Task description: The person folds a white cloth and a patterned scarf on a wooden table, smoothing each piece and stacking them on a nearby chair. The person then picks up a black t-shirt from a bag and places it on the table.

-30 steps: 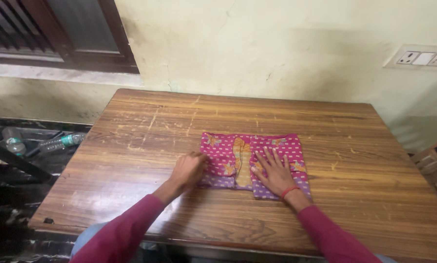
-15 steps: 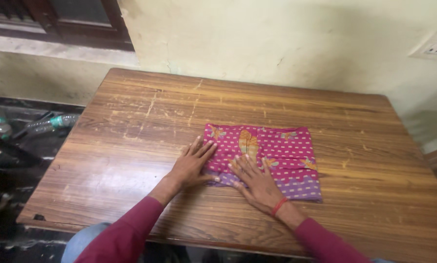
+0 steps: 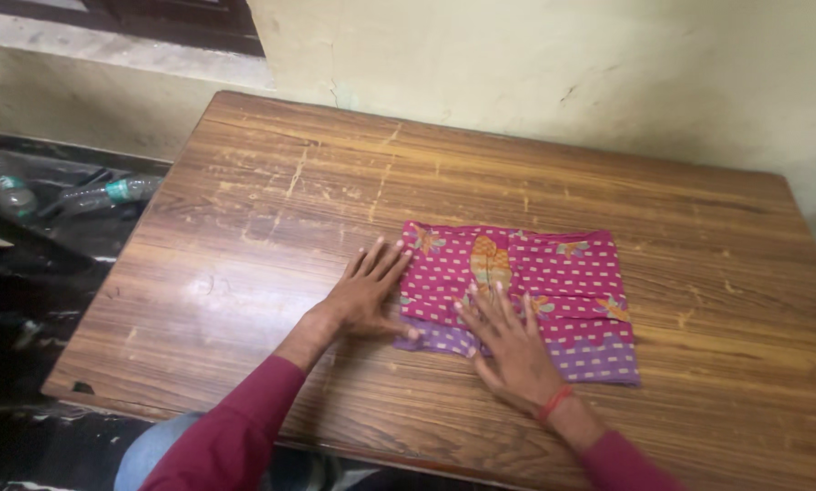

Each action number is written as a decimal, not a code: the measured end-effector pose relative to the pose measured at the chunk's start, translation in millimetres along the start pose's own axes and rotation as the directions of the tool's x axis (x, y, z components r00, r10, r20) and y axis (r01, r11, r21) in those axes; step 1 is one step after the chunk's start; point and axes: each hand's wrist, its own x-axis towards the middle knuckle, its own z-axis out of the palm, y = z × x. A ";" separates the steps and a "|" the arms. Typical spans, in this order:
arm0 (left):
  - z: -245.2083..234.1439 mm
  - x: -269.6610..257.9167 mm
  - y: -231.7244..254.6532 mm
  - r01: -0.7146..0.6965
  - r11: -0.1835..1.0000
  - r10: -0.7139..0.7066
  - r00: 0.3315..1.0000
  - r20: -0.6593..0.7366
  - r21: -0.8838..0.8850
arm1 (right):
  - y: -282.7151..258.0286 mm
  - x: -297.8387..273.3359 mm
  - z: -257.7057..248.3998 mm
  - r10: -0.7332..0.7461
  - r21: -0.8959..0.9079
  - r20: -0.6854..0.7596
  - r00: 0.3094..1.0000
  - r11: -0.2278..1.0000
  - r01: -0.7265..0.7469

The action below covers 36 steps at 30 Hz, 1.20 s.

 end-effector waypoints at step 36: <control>8.6 10.3 43.5 0.405 0.634 -0.623 0.772 -0.124 -0.659 | 144.6 -51.7 -40.3 0.720 -0.096 0.140 0.680 0.693 -0.715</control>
